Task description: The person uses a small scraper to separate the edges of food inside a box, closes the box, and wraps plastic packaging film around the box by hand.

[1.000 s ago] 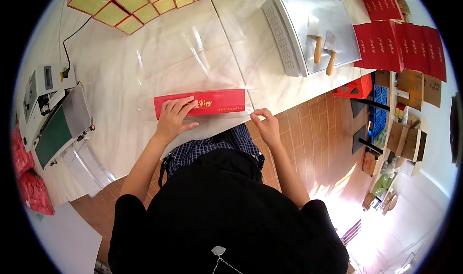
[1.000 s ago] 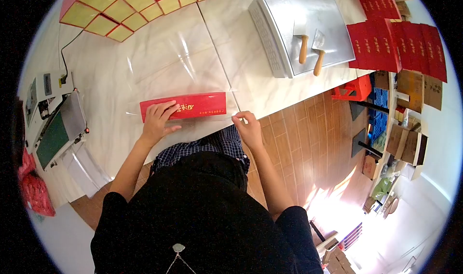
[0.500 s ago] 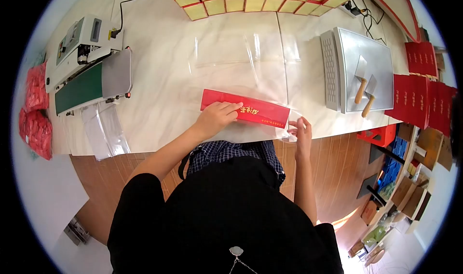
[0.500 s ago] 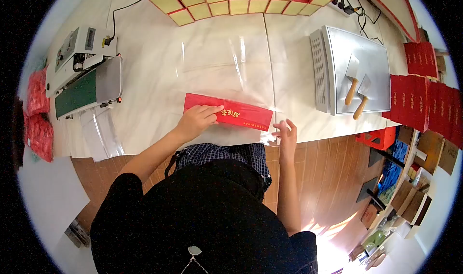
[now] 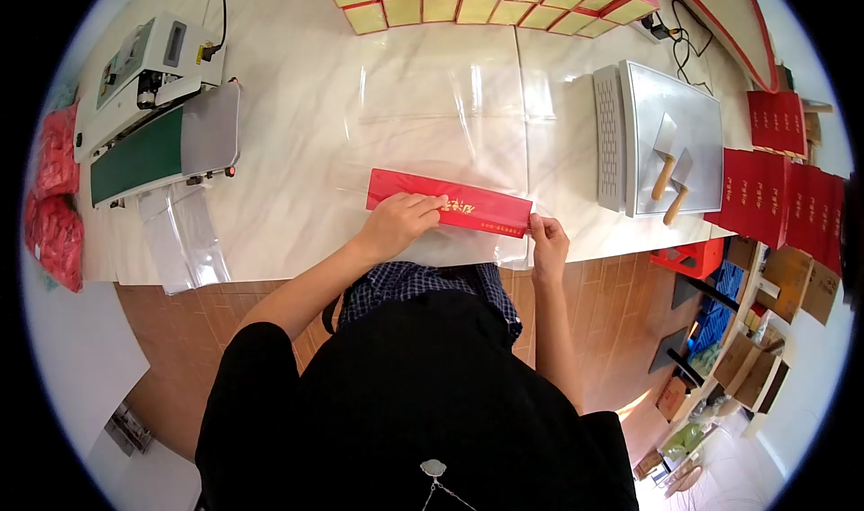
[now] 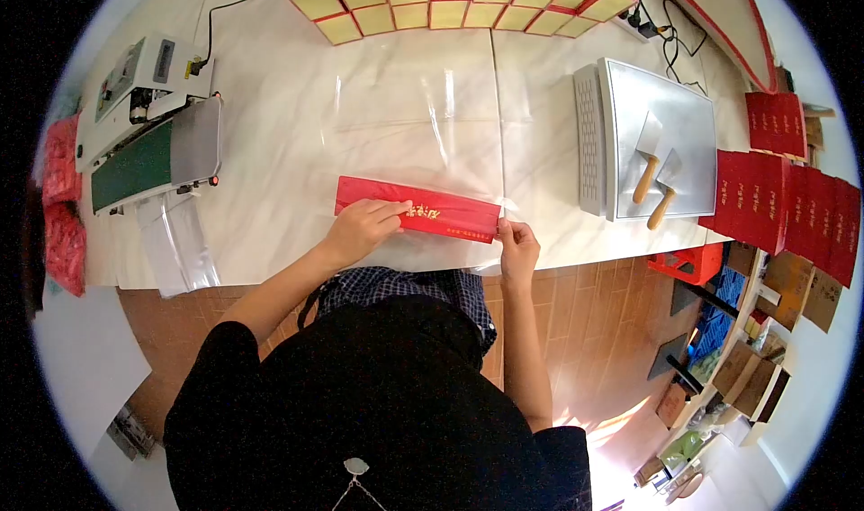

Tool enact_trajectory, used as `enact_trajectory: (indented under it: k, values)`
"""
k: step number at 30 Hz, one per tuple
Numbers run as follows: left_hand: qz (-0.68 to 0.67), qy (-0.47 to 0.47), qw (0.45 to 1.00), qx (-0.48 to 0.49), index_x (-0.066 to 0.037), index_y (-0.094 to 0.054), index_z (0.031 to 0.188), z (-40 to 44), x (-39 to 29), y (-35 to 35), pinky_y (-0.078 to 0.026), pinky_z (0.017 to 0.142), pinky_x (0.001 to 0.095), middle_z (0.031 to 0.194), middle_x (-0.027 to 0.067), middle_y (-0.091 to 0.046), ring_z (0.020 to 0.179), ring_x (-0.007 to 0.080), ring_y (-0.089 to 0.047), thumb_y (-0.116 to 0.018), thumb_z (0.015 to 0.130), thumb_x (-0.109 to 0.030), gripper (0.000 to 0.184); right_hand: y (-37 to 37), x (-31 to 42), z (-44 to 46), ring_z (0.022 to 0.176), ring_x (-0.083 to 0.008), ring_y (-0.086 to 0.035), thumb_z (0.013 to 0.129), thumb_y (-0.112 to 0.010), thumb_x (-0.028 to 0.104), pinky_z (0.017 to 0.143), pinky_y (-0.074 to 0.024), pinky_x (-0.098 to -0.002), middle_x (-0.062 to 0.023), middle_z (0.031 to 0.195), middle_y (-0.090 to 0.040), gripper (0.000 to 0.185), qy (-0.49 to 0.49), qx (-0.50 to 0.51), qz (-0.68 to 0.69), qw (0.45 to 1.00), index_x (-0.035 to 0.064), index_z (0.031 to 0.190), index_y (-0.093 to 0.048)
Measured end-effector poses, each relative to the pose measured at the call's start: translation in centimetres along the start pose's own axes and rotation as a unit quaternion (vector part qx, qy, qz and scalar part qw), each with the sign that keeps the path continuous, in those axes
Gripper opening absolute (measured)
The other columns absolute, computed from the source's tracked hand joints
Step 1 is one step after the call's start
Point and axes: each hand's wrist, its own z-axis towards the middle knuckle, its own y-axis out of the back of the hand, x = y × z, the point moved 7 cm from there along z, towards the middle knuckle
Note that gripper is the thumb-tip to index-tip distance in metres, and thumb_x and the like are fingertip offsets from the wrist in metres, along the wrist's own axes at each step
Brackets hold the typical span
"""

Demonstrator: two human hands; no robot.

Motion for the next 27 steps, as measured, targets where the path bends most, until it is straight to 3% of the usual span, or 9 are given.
enact_trajectory:
  k: [8, 10, 12, 14, 16, 19, 21, 24, 27]
  values:
    - [-0.009, 0.0, 1.0, -0.007, -0.006, -0.063, 0.084, -0.4, 0.0, -0.2, -0.052, 0.077, 0.034, 0.112, 0.0066, -0.068, 0.095, 0.0209, -0.066, -0.066, 0.079, -0.015, 0.012, 0.0, 0.7, 0.1, 0.08, -0.0125, -0.061, 0.096, -0.063, 0.021, 0.077, -0.0506, -0.0258, -0.008, 0.095, -0.065, 0.026, -0.025, 0.016, 0.016, 0.999, -0.0045, 0.103, -0.06]
    - [0.008, 0.006, 1.0, 0.002, -0.005, -0.063, 0.086, -0.4, 0.0, -0.1, -0.052, 0.078, 0.034, 0.111, 0.0056, -0.069, 0.094, 0.021, -0.066, -0.067, 0.079, -0.016, 0.013, 0.9, 3.1, -1.0, 0.091, -0.0152, -0.06, 0.097, -0.062, 0.021, 0.08, -0.0498, -0.0282, -0.0107, 0.108, -0.06, 0.033, 0.039, -0.092, -0.078, 0.992, -0.0035, 0.115, -0.053]
    - [0.005, 0.005, 1.0, -0.001, -0.006, -0.063, 0.087, -0.6, 0.1, -0.2, -0.052, 0.077, 0.0334, 0.111, 0.005, -0.069, 0.093, 0.0205, -0.066, -0.068, 0.079, -0.016, 0.014, -0.1, 7.6, -3.7, 0.113, -0.0254, -0.053, 0.092, -0.066, 0.015, 0.092, -0.0451, -0.0362, -0.0148, 0.12, -0.054, 0.04, 0.198, -0.103, -0.261, 0.939, -0.0011, 0.123, -0.048]
    - [-0.003, -0.003, 1.0, -0.002, -0.006, -0.064, 0.088, -0.3, -0.2, -0.3, -0.052, 0.077, 0.0327, 0.111, 0.0044, -0.069, 0.092, 0.02, -0.066, -0.068, 0.079, -0.017, 0.015, -2.4, 9.9, -6.5, 0.119, -0.035, -0.049, 0.078, -0.077, 0.012, 0.102, -0.0385, -0.0417, -0.0181, 0.127, -0.052, 0.057, 0.354, -0.023, -0.352, 0.866, -0.0005, 0.126, -0.049]
    - [0.014, 0.009, 1.0, 0.013, -0.007, -0.064, 0.087, -0.1, 0.0, -0.1, -0.051, 0.076, 0.0318, 0.11, 0.0032, -0.069, 0.089, 0.0191, -0.065, -0.07, 0.079, -0.019, 0.016, -5.0, 11.1, -8.6, 0.122, -0.0343, -0.047, 0.075, -0.078, 0.016, 0.107, -0.0319, -0.0489, -0.0146, 0.129, -0.053, 0.064, 0.367, 0.117, -0.401, 0.831, 0.0046, 0.13, -0.05]
    - [-0.001, 0.012, 1.0, 0.022, -0.007, -0.065, 0.086, -0.1, 0.6, -0.4, -0.051, 0.074, 0.0316, 0.107, 0.0028, -0.07, 0.086, 0.0186, -0.065, -0.072, 0.077, -0.02, 0.017, -5.4, 8.7, -9.2, 0.122, -0.0317, -0.047, 0.076, -0.076, 0.017, 0.107, -0.0311, -0.0493, -0.0105, 0.125, -0.055, 0.048, 0.378, 0.139, -0.464, 0.789, 0.0072, 0.119, -0.057]
    - [-0.006, 0.004, 1.0, 0.028, -0.007, -0.065, 0.086, 0.1, 0.7, -0.4, -0.052, 0.073, 0.0317, 0.106, 0.0029, -0.07, 0.085, 0.0187, -0.065, -0.073, 0.076, -0.02, 0.018, -3.8, 6.7, -7.8, 0.118, -0.0289, -0.05, 0.08, -0.069, 0.014, 0.107, -0.0319, -0.0493, -0.0089, 0.116, -0.057, 0.019, 0.378, 0.091, -0.575, 0.72, 0.0087, 0.098, -0.063]
    - [-0.035, 0.014, 0.999, 0.033, -0.006, -0.065, 0.086, 0.4, 0.7, 0.1, -0.051, 0.071, 0.0332, 0.102, 0.0035, -0.07, 0.083, 0.0202, -0.065, -0.074, 0.076, -0.019, 0.018, -0.4, 9.9, -5.7, 0.111, -0.0265, -0.053, 0.079, -0.067, 0.007, 0.105, -0.0339, -0.0472, -0.0064, 0.103, -0.06, 0.01, 0.355, -0.029, -0.527, 0.771, 0.0094, 0.086, -0.061]
    - [-0.114, 0.089, 0.989, 0.036, -0.004, -0.065, 0.084, 0.9, 1.7, 0.1, -0.052, 0.072, 0.0334, 0.099, 0.0051, -0.07, 0.084, 0.022, -0.065, -0.074, 0.077, -0.015, 0.016, 3.0, 12.0, -4.2, 0.1, -0.0279, -0.055, 0.08, -0.067, 0.006, 0.096, -0.0379, -0.0452, -0.0056, 0.095, -0.061, 0.011, 0.348, -0.154, -0.484, 0.788, 0.0088, 0.089, -0.061]
